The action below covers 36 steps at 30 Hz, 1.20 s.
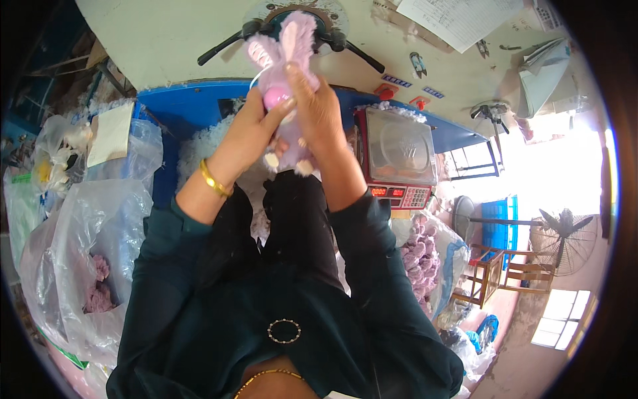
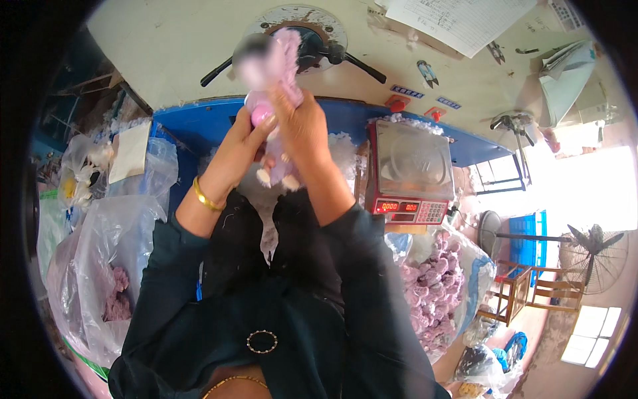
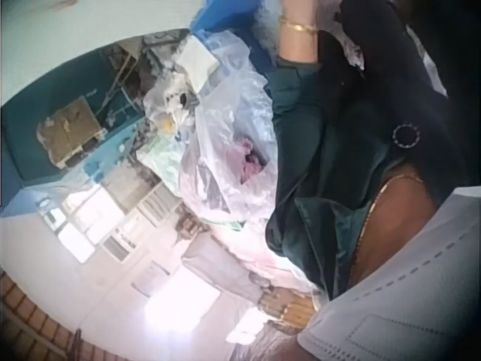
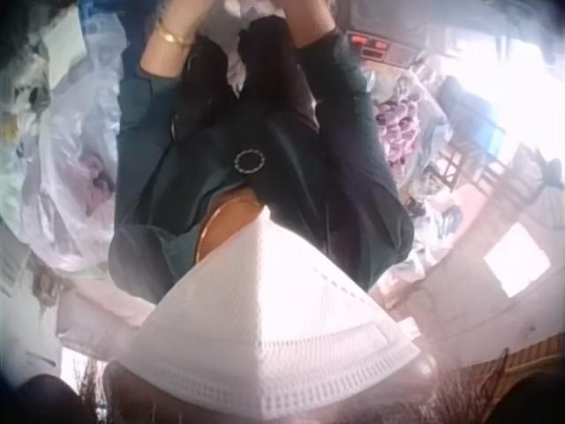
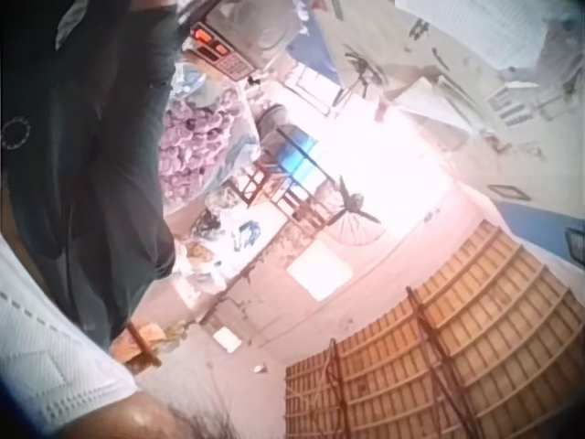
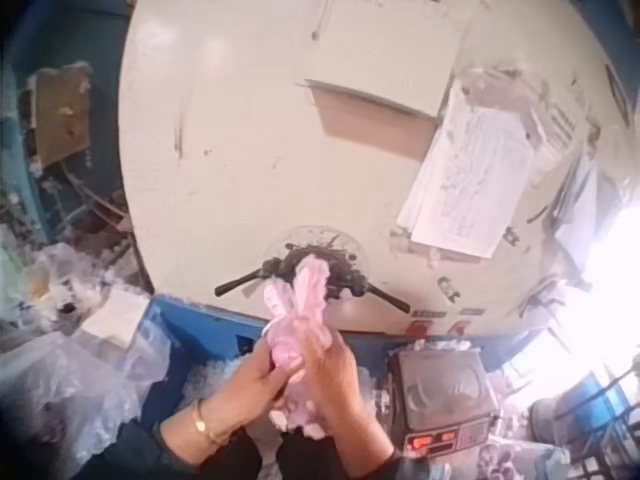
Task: The person repeatedly stuffs pink fluffy material into small pink plush toys, then places each finished toy on a digital scale. The person handles the toys one at a time, adjusting the stuffing by hand before weighing.
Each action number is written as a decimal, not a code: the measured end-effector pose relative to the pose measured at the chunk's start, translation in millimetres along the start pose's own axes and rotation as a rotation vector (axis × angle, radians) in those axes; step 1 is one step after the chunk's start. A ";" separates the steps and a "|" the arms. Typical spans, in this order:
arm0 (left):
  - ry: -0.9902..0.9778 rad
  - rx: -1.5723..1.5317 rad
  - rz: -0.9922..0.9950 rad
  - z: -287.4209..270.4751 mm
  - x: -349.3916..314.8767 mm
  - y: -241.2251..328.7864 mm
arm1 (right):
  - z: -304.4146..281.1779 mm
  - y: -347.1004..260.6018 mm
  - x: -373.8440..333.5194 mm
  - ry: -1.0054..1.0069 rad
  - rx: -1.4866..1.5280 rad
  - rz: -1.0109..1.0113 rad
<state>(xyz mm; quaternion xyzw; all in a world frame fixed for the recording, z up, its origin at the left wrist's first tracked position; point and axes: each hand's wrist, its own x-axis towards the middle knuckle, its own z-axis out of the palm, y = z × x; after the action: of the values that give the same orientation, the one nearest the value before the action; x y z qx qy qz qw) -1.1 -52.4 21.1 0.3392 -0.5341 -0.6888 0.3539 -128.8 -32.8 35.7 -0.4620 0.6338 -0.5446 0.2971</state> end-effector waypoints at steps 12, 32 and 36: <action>-0.082 0.105 0.219 2.8 -58.7 -62.9 | -13.6 31.5 -68.5 -0.127 0.048 -0.066; 0.298 0.469 -0.252 -168.4 -177.4 -111.5 | -309.9 169.6 9.7 0.137 -0.584 0.590; 0.800 1.410 -0.229 -370.4 -276.8 -159.4 | -364.9 201.0 -5.8 0.280 -0.627 0.426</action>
<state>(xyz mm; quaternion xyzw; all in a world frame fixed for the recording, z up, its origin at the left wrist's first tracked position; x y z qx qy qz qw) 435.8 27.8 -183.6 0.7548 -0.6370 -0.0497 0.1487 -500.2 120.2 -74.9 -0.3099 0.8850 -0.3088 0.1589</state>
